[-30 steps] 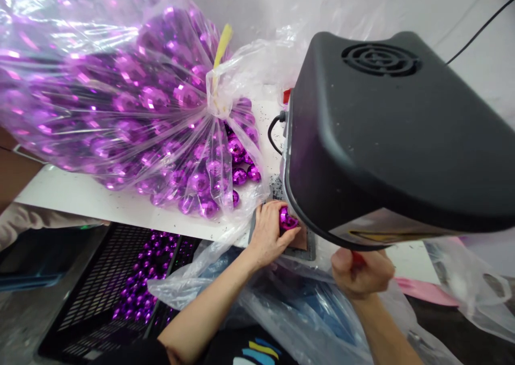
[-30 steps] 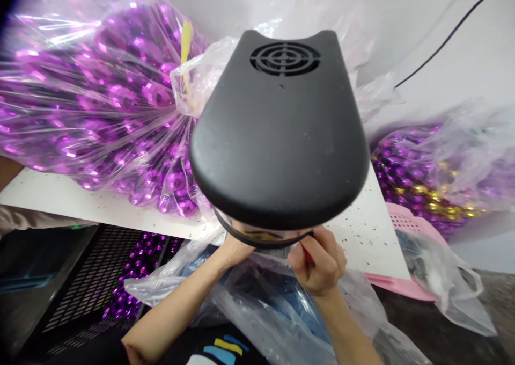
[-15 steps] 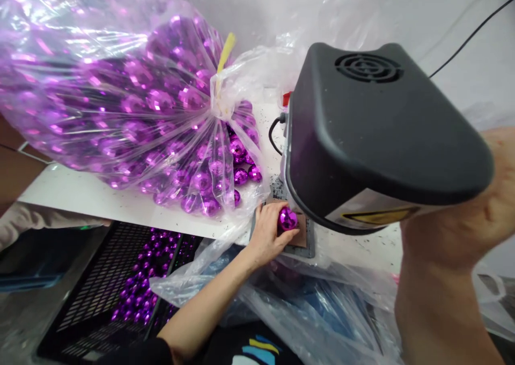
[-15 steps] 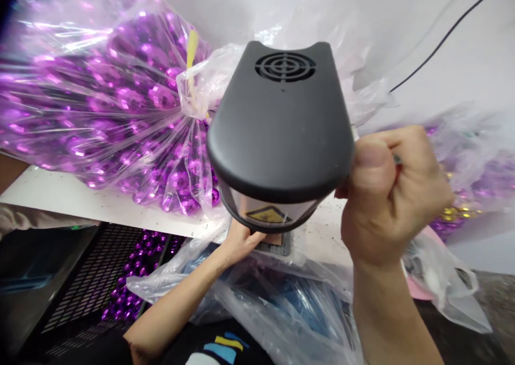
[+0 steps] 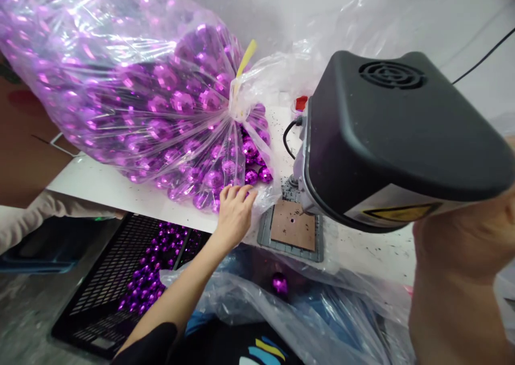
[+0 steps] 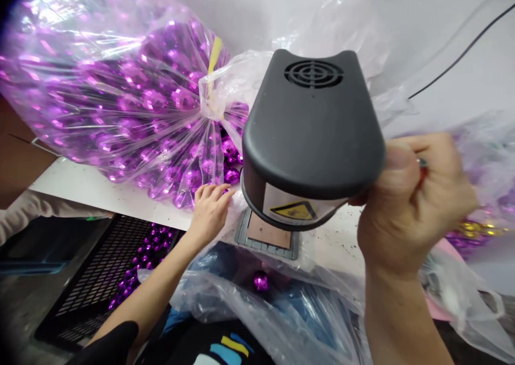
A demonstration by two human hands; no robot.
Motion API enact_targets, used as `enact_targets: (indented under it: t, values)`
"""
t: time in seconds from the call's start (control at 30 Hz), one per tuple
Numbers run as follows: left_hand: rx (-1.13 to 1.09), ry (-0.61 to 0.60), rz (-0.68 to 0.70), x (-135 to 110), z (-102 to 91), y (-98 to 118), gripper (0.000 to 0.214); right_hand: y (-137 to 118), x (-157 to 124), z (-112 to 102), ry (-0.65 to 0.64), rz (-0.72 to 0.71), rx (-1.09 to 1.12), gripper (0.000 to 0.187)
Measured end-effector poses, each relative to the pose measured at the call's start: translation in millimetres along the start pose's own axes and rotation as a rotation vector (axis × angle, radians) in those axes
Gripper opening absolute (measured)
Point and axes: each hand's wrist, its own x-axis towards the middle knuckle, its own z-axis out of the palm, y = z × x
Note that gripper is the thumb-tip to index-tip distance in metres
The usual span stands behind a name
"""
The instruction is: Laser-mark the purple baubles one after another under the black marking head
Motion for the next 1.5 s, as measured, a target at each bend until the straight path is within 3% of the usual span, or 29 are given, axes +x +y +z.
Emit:
enact_targets:
  t: [0.13,0.27,0.37,0.47,0.57,0.67,0.8,0.93,1.03,1.1,1.2,1.33,1.4,1.5]
  values:
    - [0.261,-0.213,-0.034,18,2.7,-22,0.038,-4,0,1,0.000,0.011,0.010,0.042]
    - [0.192,-0.208,-0.053,27,-6.0,-25,0.033,-3,2,2,-0.012,0.034,0.044,0.039]
    - [-0.160,0.008,-0.126,27,-20.6,-21,0.043,-4,4,2,-0.036,0.038,0.090,0.042]
    - [-0.707,0.212,-0.261,22,-31.1,-14,0.042,-4,5,4,-0.030,0.035,0.100,0.040]
    - [-1.273,0.178,-0.436,15,-28.9,-5,0.040,-2,5,5,-0.006,0.043,0.092,0.036]
    - [-1.550,0.089,-0.566,10,-14.8,1,0.040,-1,6,6,-0.006,0.065,0.097,0.034]
    - [-1.428,0.086,-0.574,3,11.9,4,0.043,-2,9,5,-0.011,0.074,0.114,0.033]
    - [-0.973,0.094,-0.345,-4,33.9,5,0.035,-4,10,7,0.008,0.083,0.109,0.032]
    - [-0.814,0.082,-0.250,-5,39.1,7,0.041,-6,9,8,0.029,0.079,0.109,0.031]
    - [-0.865,0.113,-0.289,-4,35.0,11,0.047,-6,9,8,0.024,0.087,0.122,0.031]
    - [-1.192,0.154,-0.468,-5,21.1,21,0.046,-7,10,8,0.011,0.096,0.145,0.031]
    - [-1.663,-0.029,-0.656,-7,11.2,38,0.046,-5,12,9,-0.009,0.088,0.143,0.035]
    - [-1.701,-0.105,-0.685,-8,16.0,43,0.047,-5,13,10,-0.014,0.086,0.148,0.037]
    - [-1.588,-0.108,-0.653,-8,29.3,46,0.048,-5,14,11,-0.015,0.085,0.143,0.035]
